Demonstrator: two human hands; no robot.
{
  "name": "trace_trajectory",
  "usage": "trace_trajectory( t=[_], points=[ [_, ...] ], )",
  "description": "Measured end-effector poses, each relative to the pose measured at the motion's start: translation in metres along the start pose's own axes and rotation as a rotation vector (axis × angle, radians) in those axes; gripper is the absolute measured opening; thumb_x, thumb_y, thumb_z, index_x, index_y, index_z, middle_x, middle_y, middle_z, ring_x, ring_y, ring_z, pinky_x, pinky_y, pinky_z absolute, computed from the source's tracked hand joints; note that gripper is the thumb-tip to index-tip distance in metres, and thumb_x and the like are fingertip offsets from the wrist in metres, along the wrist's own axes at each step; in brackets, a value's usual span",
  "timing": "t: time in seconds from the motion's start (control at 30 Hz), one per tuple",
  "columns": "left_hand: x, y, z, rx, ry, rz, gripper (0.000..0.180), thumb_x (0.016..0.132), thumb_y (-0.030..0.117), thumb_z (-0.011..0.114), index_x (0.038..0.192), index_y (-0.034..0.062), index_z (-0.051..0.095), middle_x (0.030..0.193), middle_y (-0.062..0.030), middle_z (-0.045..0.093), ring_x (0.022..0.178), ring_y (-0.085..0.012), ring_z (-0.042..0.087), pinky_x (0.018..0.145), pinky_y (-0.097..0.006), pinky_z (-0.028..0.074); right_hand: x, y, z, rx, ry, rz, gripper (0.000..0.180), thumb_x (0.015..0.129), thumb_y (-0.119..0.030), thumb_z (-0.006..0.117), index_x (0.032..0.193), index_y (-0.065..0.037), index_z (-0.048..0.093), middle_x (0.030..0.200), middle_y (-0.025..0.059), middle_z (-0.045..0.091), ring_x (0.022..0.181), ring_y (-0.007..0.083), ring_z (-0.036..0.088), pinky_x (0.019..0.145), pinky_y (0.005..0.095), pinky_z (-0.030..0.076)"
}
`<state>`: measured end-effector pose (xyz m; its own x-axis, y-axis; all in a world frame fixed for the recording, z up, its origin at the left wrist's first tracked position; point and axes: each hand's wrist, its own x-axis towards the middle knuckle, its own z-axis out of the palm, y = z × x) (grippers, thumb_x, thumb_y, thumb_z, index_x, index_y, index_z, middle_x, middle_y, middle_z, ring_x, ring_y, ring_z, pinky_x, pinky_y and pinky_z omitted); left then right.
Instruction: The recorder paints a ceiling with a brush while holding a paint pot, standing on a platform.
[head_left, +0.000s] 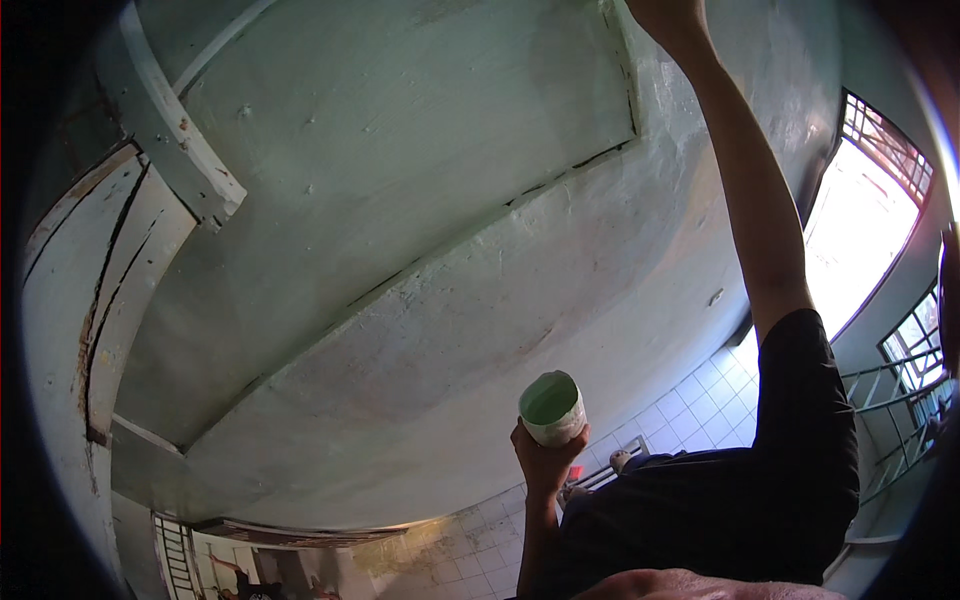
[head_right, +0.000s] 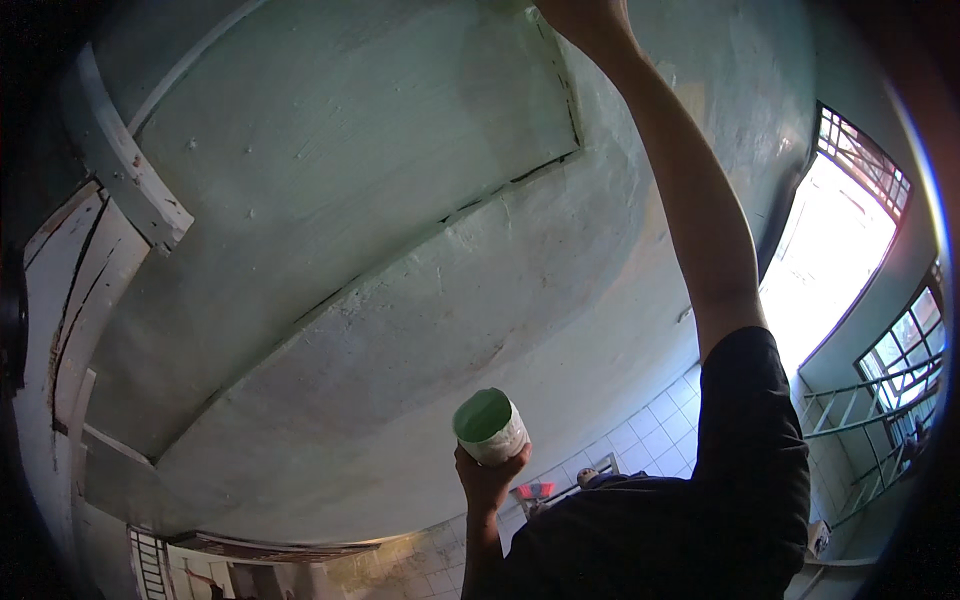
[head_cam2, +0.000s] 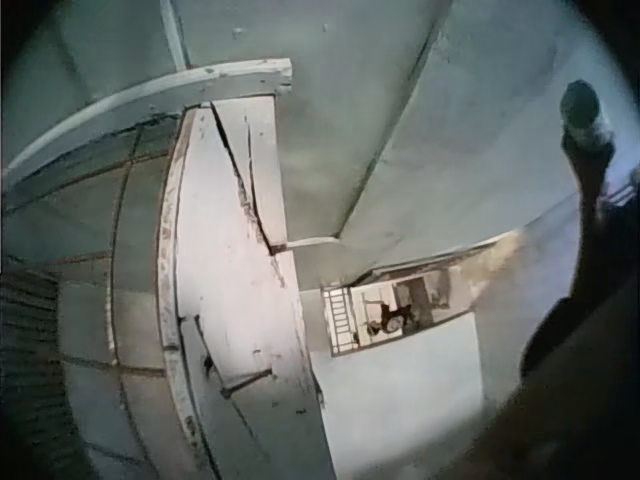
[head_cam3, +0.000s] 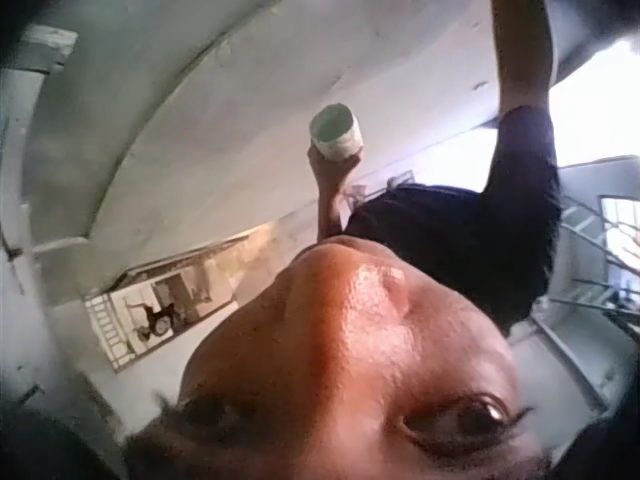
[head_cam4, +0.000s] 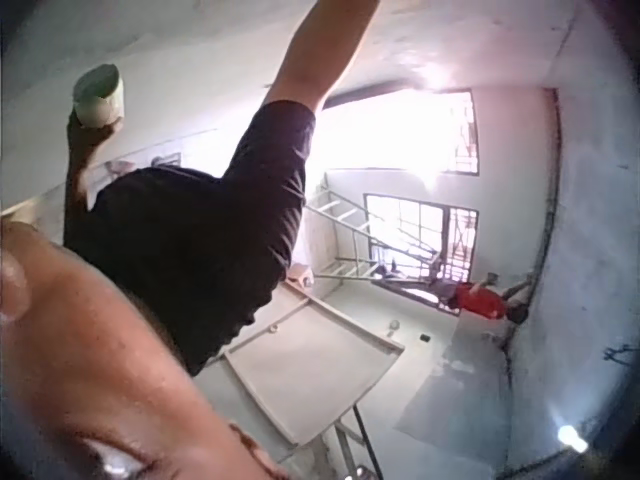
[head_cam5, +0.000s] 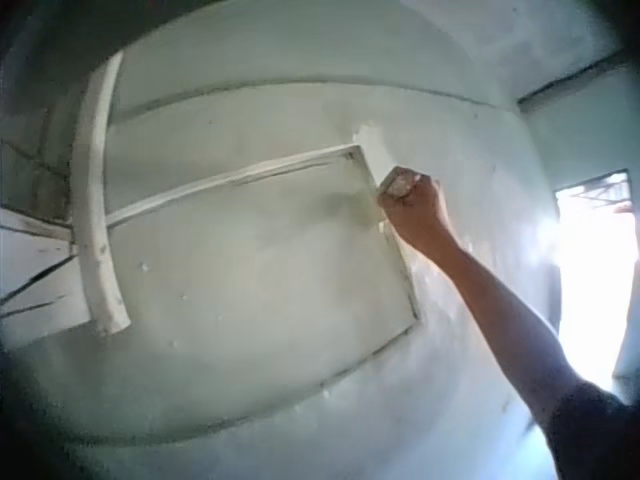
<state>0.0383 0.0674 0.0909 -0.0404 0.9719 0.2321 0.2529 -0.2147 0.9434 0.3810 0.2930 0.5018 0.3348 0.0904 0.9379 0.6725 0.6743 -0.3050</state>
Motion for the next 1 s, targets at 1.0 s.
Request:
trace_trajectory(
  t=[1.0],
  points=[
    [0.010, 0.003, 0.012, -0.014, 0.016, -0.017, 0.066, 0.063, 0.023, 0.096, 0.116, -0.0007, 0.065, 0.105, -0.0139, 0.074, 0.094, -0.0262, 0.074, 0.087, -0.041, 0.059, -0.068, -0.064, 0.079, 0.177, -0.364, -0.340, 0.012, 0.094, -0.018, 0.071, 0.097, -0.006, 0.073, 0.087, 0.0115, 0.074, 0.072, 0.0234, 0.071, 0.068, 0.0418, 0.059]
  ],
)
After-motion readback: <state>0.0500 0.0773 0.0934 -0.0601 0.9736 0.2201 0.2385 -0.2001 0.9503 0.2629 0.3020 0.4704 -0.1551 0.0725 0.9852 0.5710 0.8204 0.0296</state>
